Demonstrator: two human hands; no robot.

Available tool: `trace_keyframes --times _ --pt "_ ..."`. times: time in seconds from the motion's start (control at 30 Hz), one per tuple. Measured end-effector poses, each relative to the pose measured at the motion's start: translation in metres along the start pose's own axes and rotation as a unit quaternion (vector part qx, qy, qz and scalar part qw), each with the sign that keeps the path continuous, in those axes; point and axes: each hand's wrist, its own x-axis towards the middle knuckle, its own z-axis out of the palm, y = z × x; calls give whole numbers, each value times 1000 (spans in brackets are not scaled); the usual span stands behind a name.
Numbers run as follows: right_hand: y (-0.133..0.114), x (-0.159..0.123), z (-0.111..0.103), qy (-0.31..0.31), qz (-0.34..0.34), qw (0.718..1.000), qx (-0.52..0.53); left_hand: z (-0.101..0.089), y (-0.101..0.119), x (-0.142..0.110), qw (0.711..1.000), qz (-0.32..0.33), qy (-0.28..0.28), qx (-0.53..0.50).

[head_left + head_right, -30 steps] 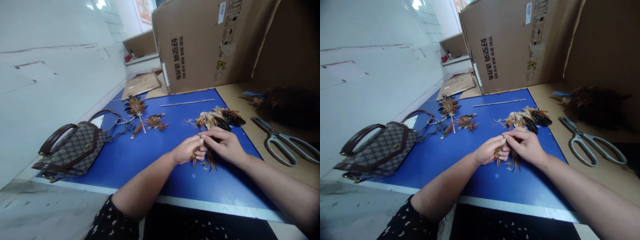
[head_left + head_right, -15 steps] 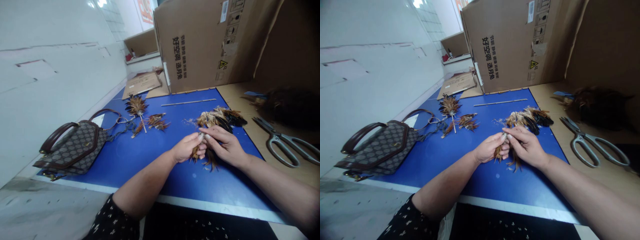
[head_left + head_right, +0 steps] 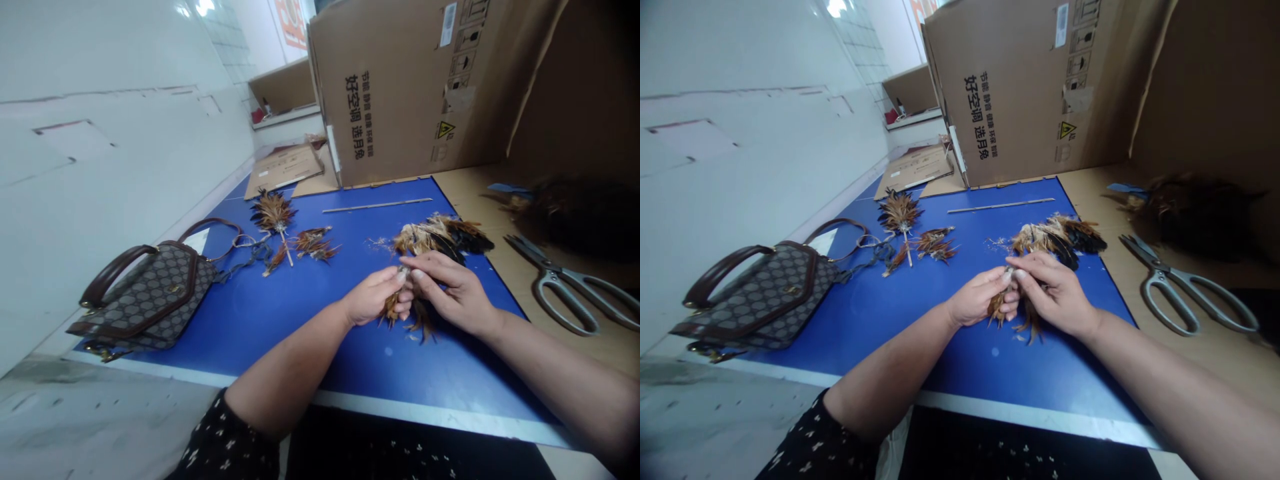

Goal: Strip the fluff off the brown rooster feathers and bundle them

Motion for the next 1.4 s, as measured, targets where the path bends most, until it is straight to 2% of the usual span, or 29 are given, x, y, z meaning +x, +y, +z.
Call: trace_keyframes --times 0.17,0.27,0.33,0.4,0.47,0.53,0.67,0.8,0.9,1.0,1.17,1.3,1.4 --pt "6 -2 3 -18 -5 1000 -8 -1 -1 0 999 2 2 33" --pt "9 -3 2 -10 0 1000 -29 0 7 -4 996 25 22 89" --pt "10 -4 -1 -1 6 999 -43 -1 17 -8 988 62 59 129" --pt "14 -4 -3 5 12 999 -51 -4 30 -13 971 112 128 168" --pt "20 -4 -6 9 18 998 -58 -8 44 -17 940 151 206 226" --pt "27 -5 -7 10 23 998 -63 -13 56 -21 901 160 253 316" --pt "35 -6 -6 11 24 997 -69 -30 72 -26 821 120 246 501" --pt "37 -8 -4 -3 13 998 -68 -56 73 -31 747 50 247 615" --pt "39 -10 -2 -21 7 998 -67 -82 70 -35 711 21 264 651" --pt "43 -13 -1 -37 -10 996 -83 -109 68 -36 682 25 277 677" --pt "48 -17 0 -61 -12 993 -99 -154 72 -26 618 14 322 717" --pt "51 -17 0 -78 -6 992 -97 -189 87 -16 570 -23 362 737" --pt "53 -17 0 -86 -1 991 -100 -207 104 -18 530 -56 399 746"
